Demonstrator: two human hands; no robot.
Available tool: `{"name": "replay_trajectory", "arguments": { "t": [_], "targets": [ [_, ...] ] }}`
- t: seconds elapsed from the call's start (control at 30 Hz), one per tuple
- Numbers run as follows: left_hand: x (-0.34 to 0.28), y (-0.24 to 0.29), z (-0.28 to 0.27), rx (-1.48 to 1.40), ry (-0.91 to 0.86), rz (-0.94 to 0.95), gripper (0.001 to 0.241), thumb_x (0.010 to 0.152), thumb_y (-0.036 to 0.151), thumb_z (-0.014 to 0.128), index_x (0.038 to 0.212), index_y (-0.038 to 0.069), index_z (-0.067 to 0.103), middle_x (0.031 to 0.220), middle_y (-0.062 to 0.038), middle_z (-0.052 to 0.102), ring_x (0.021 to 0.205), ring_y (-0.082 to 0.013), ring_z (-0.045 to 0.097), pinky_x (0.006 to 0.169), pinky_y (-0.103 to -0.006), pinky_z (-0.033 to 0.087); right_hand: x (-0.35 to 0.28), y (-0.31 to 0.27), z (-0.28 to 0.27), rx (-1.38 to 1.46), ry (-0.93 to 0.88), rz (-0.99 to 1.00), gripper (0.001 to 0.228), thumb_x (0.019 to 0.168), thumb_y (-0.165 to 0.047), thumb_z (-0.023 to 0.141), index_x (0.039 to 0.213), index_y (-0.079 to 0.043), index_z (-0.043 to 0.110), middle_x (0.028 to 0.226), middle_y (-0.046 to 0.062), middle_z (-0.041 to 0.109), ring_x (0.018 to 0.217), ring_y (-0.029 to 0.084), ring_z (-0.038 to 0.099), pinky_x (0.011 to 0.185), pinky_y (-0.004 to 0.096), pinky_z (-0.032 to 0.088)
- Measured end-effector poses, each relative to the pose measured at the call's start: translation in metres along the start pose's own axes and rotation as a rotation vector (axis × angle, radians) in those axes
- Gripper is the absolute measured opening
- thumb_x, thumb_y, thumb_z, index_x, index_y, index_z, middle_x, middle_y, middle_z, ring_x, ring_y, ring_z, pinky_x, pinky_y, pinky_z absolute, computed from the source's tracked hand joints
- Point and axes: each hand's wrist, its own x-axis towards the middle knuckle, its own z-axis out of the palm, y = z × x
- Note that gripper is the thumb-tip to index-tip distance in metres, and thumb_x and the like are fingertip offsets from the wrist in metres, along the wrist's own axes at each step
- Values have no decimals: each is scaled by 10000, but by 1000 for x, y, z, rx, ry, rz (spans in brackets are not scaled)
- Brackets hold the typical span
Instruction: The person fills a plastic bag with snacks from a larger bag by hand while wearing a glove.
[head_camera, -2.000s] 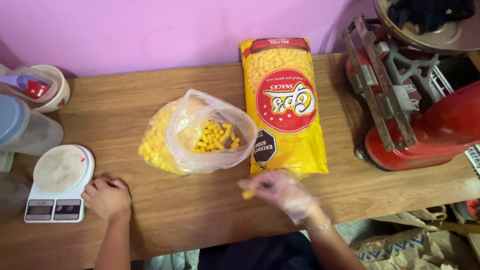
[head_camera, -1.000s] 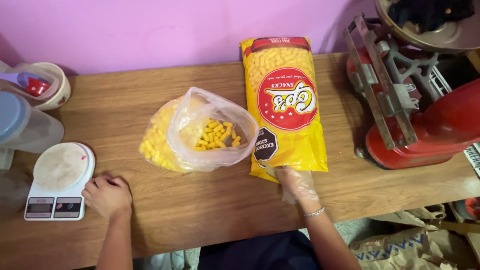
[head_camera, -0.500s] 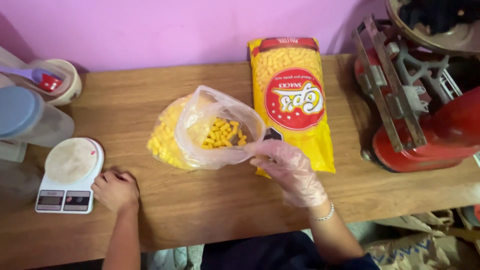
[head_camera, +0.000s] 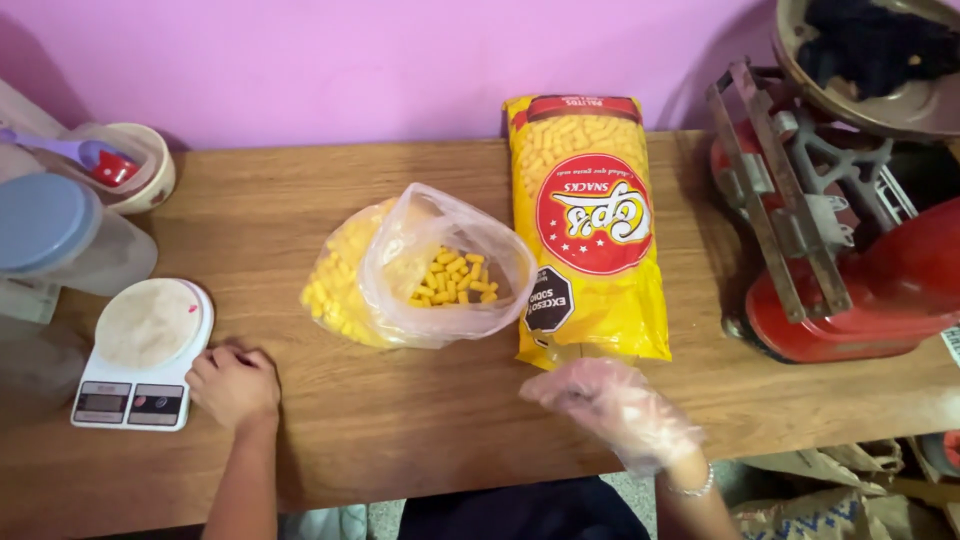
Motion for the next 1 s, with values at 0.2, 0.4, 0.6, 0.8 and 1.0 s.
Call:
{"name": "replay_trajectory", "arguments": {
  "t": [0.2,0.4,0.6,0.8,1.0],
  "targets": [
    [1,2,-9,34,-33,15,157,715,161,715,863,129,673,1018,-97,643,921,-349,647,762,-467,518,-13,70,29,-348,-274,294,203,892,-437,693,1071,-379,769,1018,-40,782,1081,172,733,923,351,595],
    [6,7,-12,24,-13,-7,136,727,156,706,853,117,673,984,-110,635,894,-364,639,761,-473,514,11,72,49,-334,-412,479,354,924,-546,521,1149,-392,745,1140,-61,758,1175,171,690,1025,371,531],
    [0,2,-6,25,-13,0,138,718,164,710,845,127,669,984,-108,623,914,-353,635,770,-466,514,15,76,70,-339,-612,707,560,962,-682,316,1242,-408,717,1286,-87,729,1287,170,639,1148,394,454],
    [2,-2,3,7,23,13,167,687,156,723,843,133,668,981,-89,626,916,-340,637,784,-455,515,41,80,70,-221,-383,796,446,799,-605,634,1138,-340,752,1155,-29,772,1189,257,700,1097,445,491],
    [9,11,-20,21,-81,20,184,805,164,681,909,18,724,990,-184,609,902,-402,568,704,-528,455,71,90,63,-101,-270,826,456,797,-572,663,1174,-323,727,1192,-33,756,1209,239,683,1086,416,497]
  ]
}}
